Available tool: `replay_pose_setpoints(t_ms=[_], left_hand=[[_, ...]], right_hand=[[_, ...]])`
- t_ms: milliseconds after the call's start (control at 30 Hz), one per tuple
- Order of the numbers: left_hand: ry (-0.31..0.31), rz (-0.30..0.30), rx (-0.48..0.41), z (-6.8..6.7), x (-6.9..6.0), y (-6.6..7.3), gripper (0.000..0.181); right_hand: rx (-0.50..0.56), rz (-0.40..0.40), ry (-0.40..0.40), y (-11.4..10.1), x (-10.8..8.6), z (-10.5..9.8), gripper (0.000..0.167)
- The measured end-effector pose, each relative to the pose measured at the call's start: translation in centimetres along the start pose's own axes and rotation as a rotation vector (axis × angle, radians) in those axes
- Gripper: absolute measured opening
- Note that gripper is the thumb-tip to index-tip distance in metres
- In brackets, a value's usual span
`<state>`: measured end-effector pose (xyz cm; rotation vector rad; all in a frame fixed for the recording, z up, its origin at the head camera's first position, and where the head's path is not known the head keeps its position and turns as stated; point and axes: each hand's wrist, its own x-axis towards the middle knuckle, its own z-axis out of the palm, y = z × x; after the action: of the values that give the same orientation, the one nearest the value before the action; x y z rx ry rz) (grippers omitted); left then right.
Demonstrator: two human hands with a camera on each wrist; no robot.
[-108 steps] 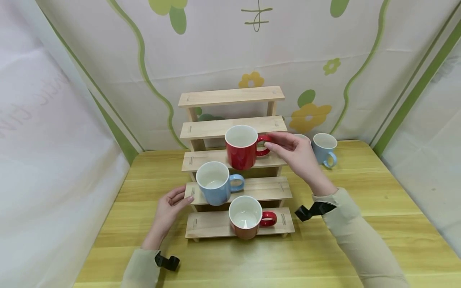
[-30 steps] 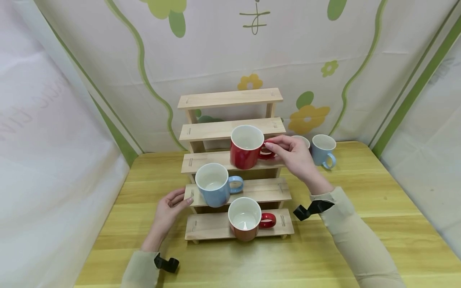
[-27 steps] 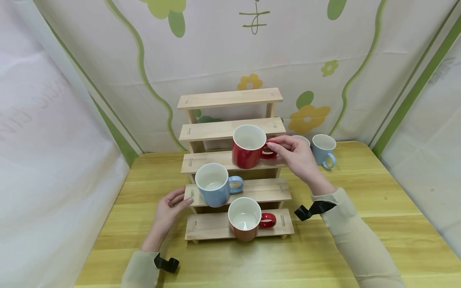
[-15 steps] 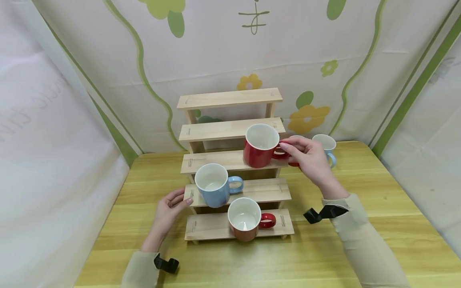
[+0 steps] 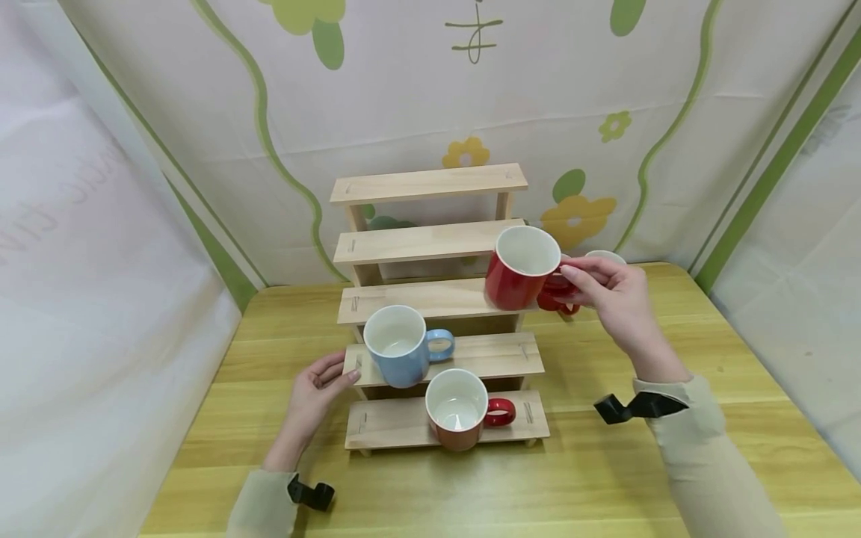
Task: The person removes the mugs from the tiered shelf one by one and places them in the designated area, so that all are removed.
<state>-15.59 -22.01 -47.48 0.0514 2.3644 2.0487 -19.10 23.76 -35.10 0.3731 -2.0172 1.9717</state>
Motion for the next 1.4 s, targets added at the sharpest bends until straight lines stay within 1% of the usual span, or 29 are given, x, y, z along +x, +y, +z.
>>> replay_pose_setpoints(t_ms=[133,433,600,733,867,1100,1400], left_hand=[[-0.004,0.004,-0.002,0.0,0.0,-0.1,0.051],[0.003,-0.001,-0.011,0.1,-0.1,0.1,0.049],[0.004,0.004,-0.015,0.1,-0.1,0.2,0.048],[0.001,-0.001,-0.015,0.1,-0.1,0.3,0.049],[0.001,-0.008,-0.016,0.1,-0.1,0.2,0.049],[0.004,-0.015,-0.010,0.1,0.0,0.3,0.050],[-0.001,-0.018,-0.012,0.1,-0.2,0.2,0.049]], right_hand=[[0.002,0.011,0.026,-0.1,-0.5,-0.8,0.022],[0.054,0.014,0.064,-0.4,-1.1,-2.6,0.022],[0.035,0.027,0.108,-0.3,-1.5,-3.7,0.020],[0.042,0.011,0.125,-0.1,-1.6,-4.5,0.021],[0.079,0.000,0.144,0.0,-1.8,-5.3,0.024],[0.121,0.005,0.187,-0.3,-2.0,-6.3,0.025],[0.224,-0.017,0.258,-0.2,-2.2,-7.4,0.026]])
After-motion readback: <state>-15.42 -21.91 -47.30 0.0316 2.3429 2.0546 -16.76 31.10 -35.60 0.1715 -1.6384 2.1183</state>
